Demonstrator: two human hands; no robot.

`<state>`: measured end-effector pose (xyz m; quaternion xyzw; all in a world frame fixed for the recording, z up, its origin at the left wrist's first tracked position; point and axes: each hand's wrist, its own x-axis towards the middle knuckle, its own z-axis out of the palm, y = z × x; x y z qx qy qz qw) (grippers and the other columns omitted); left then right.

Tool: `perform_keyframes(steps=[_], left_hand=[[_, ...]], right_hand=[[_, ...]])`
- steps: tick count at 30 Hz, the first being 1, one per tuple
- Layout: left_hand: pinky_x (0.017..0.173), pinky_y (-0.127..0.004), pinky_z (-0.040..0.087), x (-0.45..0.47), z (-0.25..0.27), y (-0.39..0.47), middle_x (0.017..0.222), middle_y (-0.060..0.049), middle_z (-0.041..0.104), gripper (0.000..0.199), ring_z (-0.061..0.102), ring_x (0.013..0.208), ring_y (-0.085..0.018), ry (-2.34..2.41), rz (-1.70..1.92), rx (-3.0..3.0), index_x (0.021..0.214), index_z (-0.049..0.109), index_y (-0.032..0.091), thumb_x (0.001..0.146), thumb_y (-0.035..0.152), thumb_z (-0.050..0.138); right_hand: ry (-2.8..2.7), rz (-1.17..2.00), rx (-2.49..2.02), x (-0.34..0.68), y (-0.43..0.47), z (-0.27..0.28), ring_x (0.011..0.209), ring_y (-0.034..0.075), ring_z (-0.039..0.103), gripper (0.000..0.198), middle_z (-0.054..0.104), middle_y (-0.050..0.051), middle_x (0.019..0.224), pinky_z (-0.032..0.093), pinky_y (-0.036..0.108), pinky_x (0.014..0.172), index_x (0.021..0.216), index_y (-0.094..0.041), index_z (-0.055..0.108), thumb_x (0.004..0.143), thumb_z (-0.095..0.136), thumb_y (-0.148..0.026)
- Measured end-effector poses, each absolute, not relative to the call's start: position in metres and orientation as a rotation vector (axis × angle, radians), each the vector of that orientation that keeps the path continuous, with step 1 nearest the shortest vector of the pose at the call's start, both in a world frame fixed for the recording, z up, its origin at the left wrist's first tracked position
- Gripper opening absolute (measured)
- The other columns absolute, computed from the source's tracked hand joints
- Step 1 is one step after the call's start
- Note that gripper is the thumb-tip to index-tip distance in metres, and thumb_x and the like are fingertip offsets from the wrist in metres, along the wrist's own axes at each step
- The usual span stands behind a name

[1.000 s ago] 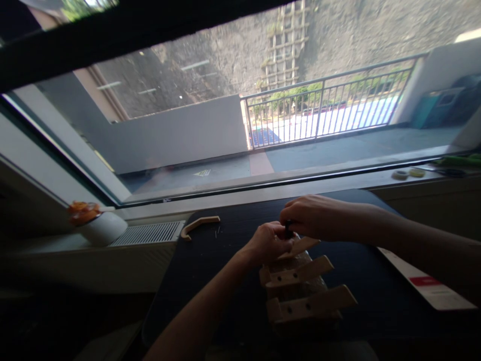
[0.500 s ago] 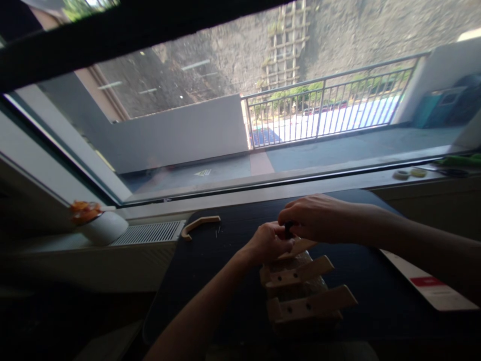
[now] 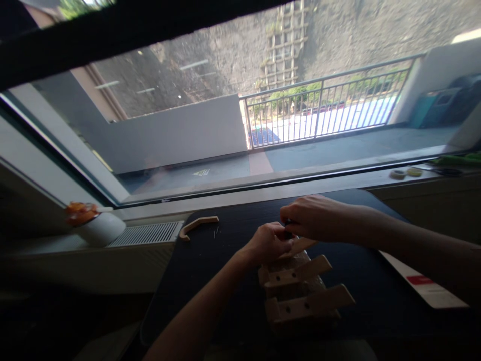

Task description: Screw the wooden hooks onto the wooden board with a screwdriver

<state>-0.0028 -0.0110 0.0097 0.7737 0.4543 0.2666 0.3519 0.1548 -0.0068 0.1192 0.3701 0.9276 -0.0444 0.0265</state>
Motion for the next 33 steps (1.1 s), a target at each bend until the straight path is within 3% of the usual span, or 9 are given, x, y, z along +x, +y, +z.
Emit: perform_keyframes(steps=[4, 9, 22, 26, 33], left_hand=[[0.068, -0.027, 0.046, -0.003, 0.014, -0.013, 0.084, -0.007, 0.07, 0.019, 0.061, 0.076, -0.019, 1.198, 0.649, 1.985, 0.088, 0.075, 0.011, 0.078, 0.023, 0.063], [0.069, -0.027, 0.046, -0.002, 0.014, -0.013, 0.086, -0.006, 0.07, 0.019, 0.061, 0.078, -0.019, 1.194, 0.655, 1.98, 0.09, 0.074, 0.011, 0.078, 0.021, 0.063], [0.075, -0.028, 0.048, -0.007, 0.005, -0.009, 0.09, -0.006, 0.07, 0.022, 0.062, 0.081, -0.02, 1.106, 0.669, 2.005, 0.096, 0.074, 0.014, 0.078, 0.024, 0.065], [0.071, -0.027, 0.046, -0.006, 0.008, -0.01, 0.088, -0.005, 0.069, 0.021, 0.06, 0.079, -0.019, 1.128, 0.644, 1.985, 0.092, 0.073, 0.012, 0.079, 0.026, 0.064], [0.07, -0.026, 0.045, -0.007, 0.006, -0.01, 0.088, -0.005, 0.069, 0.023, 0.059, 0.078, -0.017, 1.137, 0.651, 1.983, 0.097, 0.073, 0.013, 0.077, 0.02, 0.062]], right_hand=[[2.877, -0.242, 1.085, 0.156, -0.008, 0.124, 0.07, 0.015, 0.059, 0.015, 0.069, 0.004, 0.082, 0.032, 0.026, 0.058, 0.084, -0.019, 0.07, 0.085, 0.054, -0.019], [2.861, -0.253, 1.078, 0.156, -0.007, 0.123, 0.07, 0.015, 0.059, 0.018, 0.069, 0.005, 0.08, 0.034, 0.025, 0.06, 0.082, -0.015, 0.069, 0.084, 0.052, -0.012], [2.831, -0.086, 1.17, 0.156, -0.008, 0.12, 0.067, 0.018, 0.059, 0.017, 0.067, 0.005, 0.075, 0.029, 0.027, 0.055, 0.083, -0.017, 0.068, 0.087, 0.055, -0.026], [2.872, -0.244, 1.078, 0.159, -0.007, 0.123, 0.069, 0.014, 0.057, 0.013, 0.067, 0.003, 0.083, 0.032, 0.025, 0.057, 0.083, -0.019, 0.069, 0.084, 0.055, -0.018], [2.896, -0.211, 1.069, 0.155, -0.004, 0.117, 0.069, 0.015, 0.058, 0.016, 0.068, 0.006, 0.081, 0.032, 0.025, 0.059, 0.077, -0.016, 0.068, 0.083, 0.053, -0.013]])
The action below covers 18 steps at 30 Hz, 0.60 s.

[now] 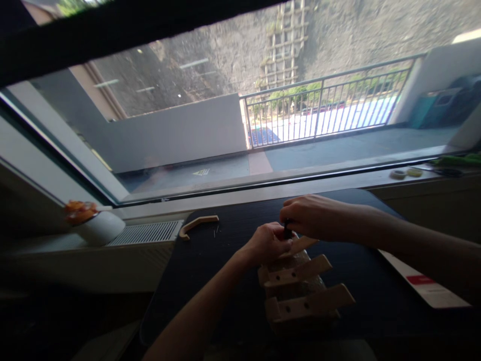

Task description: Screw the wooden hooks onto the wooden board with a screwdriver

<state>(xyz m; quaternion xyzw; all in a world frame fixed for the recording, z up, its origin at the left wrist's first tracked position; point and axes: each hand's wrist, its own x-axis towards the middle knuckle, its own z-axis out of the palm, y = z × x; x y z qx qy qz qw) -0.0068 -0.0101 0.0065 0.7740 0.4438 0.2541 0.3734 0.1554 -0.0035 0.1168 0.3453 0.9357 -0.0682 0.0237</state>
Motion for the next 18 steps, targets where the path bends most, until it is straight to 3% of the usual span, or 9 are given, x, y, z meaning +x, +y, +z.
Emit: perform_keyframes(steps=[8, 13, 18], left_hand=[[0.07, -0.026, 0.047, -0.0087, 0.0055, -0.0102, 0.084, -0.004, 0.07, 0.02, 0.061, 0.076, -0.018, 1.18, 0.642, 1.954, 0.092, 0.074, 0.014, 0.077, 0.023, 0.065], [0.064, -0.025, 0.043, -0.0083, 0.0066, -0.0099, 0.079, -0.003, 0.068, 0.02, 0.059, 0.073, -0.016, 1.135, 0.63, 1.946, 0.089, 0.073, 0.012, 0.078, 0.024, 0.062], [0.069, -0.025, 0.045, -0.0066, 0.004, -0.008, 0.085, -0.003, 0.069, 0.02, 0.06, 0.078, -0.017, 1.127, 0.636, 1.961, 0.091, 0.072, 0.014, 0.078, 0.025, 0.062]], right_hand=[[2.875, -0.077, 1.147, 0.1487, -0.0092, 0.1132, 0.068, 0.018, 0.061, 0.018, 0.068, 0.005, 0.076, 0.029, 0.027, 0.055, 0.087, -0.017, 0.066, 0.09, 0.052, -0.028], [2.86, -0.195, 1.045, 0.1557, -0.0071, 0.12, 0.071, 0.016, 0.06, 0.016, 0.069, 0.003, 0.085, 0.031, 0.025, 0.058, 0.083, -0.019, 0.068, 0.082, 0.054, -0.012], [2.815, -0.164, 1.086, 0.1566, -0.0049, 0.1198, 0.073, 0.017, 0.061, 0.016, 0.069, 0.006, 0.082, 0.033, 0.026, 0.06, 0.08, -0.016, 0.068, 0.084, 0.053, -0.011]])
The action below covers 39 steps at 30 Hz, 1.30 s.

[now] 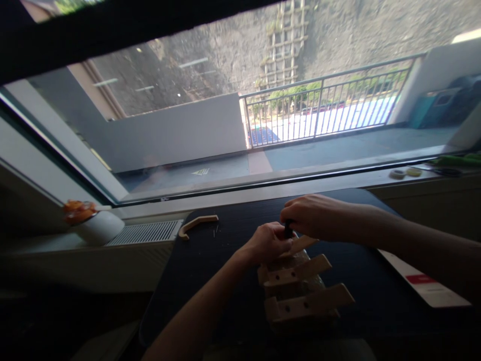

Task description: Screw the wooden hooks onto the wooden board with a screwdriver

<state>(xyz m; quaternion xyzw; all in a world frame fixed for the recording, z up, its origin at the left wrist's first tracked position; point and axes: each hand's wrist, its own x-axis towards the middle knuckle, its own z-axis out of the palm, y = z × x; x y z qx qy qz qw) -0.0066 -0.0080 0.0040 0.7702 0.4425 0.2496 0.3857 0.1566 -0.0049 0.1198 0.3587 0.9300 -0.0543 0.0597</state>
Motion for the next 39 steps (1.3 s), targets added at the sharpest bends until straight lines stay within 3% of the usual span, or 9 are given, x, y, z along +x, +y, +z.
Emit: perform_keyframes(steps=[7, 12, 15, 20, 26, 31, 39], left_hand=[[0.074, -0.027, 0.047, -0.006, 0.007, -0.009, 0.089, -0.004, 0.071, 0.026, 0.061, 0.082, -0.019, 1.125, 0.636, 1.957, 0.098, 0.073, 0.014, 0.077, 0.02, 0.06], [0.07, -0.026, 0.046, -0.006, 0.008, -0.011, 0.087, -0.005, 0.07, 0.023, 0.061, 0.079, -0.019, 1.139, 0.615, 1.946, 0.094, 0.073, 0.012, 0.078, 0.022, 0.06], [0.068, -0.026, 0.045, -0.007, 0.009, -0.012, 0.085, -0.005, 0.069, 0.021, 0.06, 0.078, -0.018, 1.151, 0.609, 1.92, 0.09, 0.073, 0.011, 0.078, 0.023, 0.061], [0.069, -0.026, 0.045, -0.011, 0.015, -0.01, 0.089, -0.006, 0.068, 0.026, 0.061, 0.08, -0.018, 1.055, 0.588, 1.904, 0.1, 0.072, 0.011, 0.078, 0.02, 0.063], [0.074, -0.027, 0.048, -0.015, 0.016, -0.001, 0.093, -0.005, 0.07, 0.026, 0.062, 0.085, -0.019, 0.935, 0.592, 1.826, 0.099, 0.074, 0.013, 0.078, 0.027, 0.071], [0.079, -0.027, 0.049, -0.017, 0.013, 0.006, 0.091, -0.004, 0.072, 0.026, 0.064, 0.088, -0.02, 0.926, 0.561, 1.762, 0.095, 0.076, 0.015, 0.074, 0.029, 0.075], [0.082, -0.027, 0.048, -0.02, 0.002, 0.014, 0.091, -0.003, 0.072, 0.03, 0.064, 0.086, -0.018, 0.84, 0.612, 1.623, 0.095, 0.076, 0.017, 0.07, 0.033, 0.079]], right_hand=[[2.795, -0.021, 1.174, 0.154, -0.008, 0.115, 0.07, 0.019, 0.061, 0.017, 0.068, 0.007, 0.076, 0.03, 0.028, 0.057, 0.081, -0.015, 0.067, 0.087, 0.052, -0.017], [2.861, -0.204, 1.096, 0.157, -0.008, 0.121, 0.071, 0.017, 0.06, 0.015, 0.068, 0.003, 0.082, 0.031, 0.026, 0.057, 0.088, -0.02, 0.068, 0.086, 0.054, -0.021], [2.881, -0.276, 1.059, 0.159, -0.004, 0.12, 0.069, 0.014, 0.058, 0.018, 0.068, 0.004, 0.083, 0.033, 0.025, 0.058, 0.082, -0.018, 0.069, 0.085, 0.051, -0.015], [2.99, -0.385, 1.029, 0.163, 0.002, 0.108, 0.069, 0.014, 0.057, 0.018, 0.068, 0.004, 0.081, 0.036, 0.026, 0.062, 0.079, -0.017, 0.07, 0.082, 0.052, -0.016], [3.072, -0.792, 1.115, 0.173, 0.011, 0.092, 0.069, 0.015, 0.058, 0.024, 0.067, 0.004, 0.084, 0.041, 0.028, 0.063, 0.085, -0.018, 0.072, 0.086, 0.054, -0.034], [2.992, -1.306, 0.972, 0.179, 0.023, 0.082, 0.079, 0.017, 0.062, 0.022, 0.067, 0.007, 0.098, 0.048, 0.028, 0.068, 0.095, -0.017, 0.073, 0.084, 0.059, -0.031], [2.965, -1.444, 0.901, 0.187, 0.043, 0.062, 0.083, 0.019, 0.063, 0.028, 0.07, 0.007, 0.097, 0.049, 0.032, 0.074, 0.103, -0.02, 0.072, 0.087, 0.06, -0.039]])
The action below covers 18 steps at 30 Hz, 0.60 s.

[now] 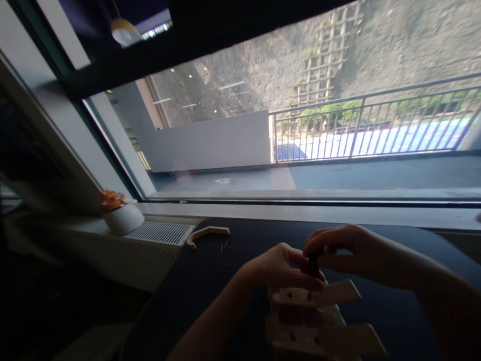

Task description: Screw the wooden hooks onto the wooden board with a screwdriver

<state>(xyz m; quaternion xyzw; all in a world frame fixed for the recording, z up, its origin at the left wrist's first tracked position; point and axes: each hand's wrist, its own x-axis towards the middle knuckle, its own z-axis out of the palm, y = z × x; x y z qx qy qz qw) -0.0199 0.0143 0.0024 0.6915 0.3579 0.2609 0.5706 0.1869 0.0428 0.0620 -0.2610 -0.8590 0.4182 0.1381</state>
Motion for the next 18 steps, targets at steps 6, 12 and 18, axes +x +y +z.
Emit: perform_keyframes(steps=[6, 12, 18], left_hand=[[0.072, -0.024, 0.046, -0.01, -0.013, 0.002, 0.082, -0.003, 0.068, 0.024, 0.06, 0.078, -0.015, 0.979, 0.968, 1.528, 0.085, 0.076, 0.013, 0.066, 0.027, 0.082], [0.067, -0.021, 0.044, -0.011, -0.022, -0.008, 0.083, -0.002, 0.061, 0.017, 0.056, 0.075, -0.012, 1.033, 1.081, 1.603, 0.086, 0.077, 0.017, 0.071, 0.027, 0.079], [0.072, -0.023, 0.046, -0.012, -0.019, -0.009, 0.086, -0.003, 0.062, 0.012, 0.058, 0.079, -0.014, 1.027, 1.098, 1.697, 0.084, 0.078, 0.018, 0.075, 0.026, 0.076]], right_hand=[[-2.361, 1.169, -0.823, 0.185, 0.047, 0.05, 0.079, 0.019, 0.063, 0.025, 0.069, 0.006, 0.089, 0.05, 0.031, 0.071, 0.096, -0.019, 0.072, 0.084, 0.062, -0.038], [-2.314, 1.081, -0.901, 0.181, 0.046, 0.043, 0.074, 0.017, 0.061, 0.024, 0.067, 0.003, 0.079, 0.049, 0.03, 0.067, 0.091, -0.019, 0.069, 0.079, 0.067, -0.04], [-2.364, 1.105, -0.811, 0.183, 0.046, 0.049, 0.081, 0.019, 0.062, 0.029, 0.07, 0.006, 0.093, 0.051, 0.031, 0.071, 0.102, -0.02, 0.072, 0.082, 0.066, -0.041]])
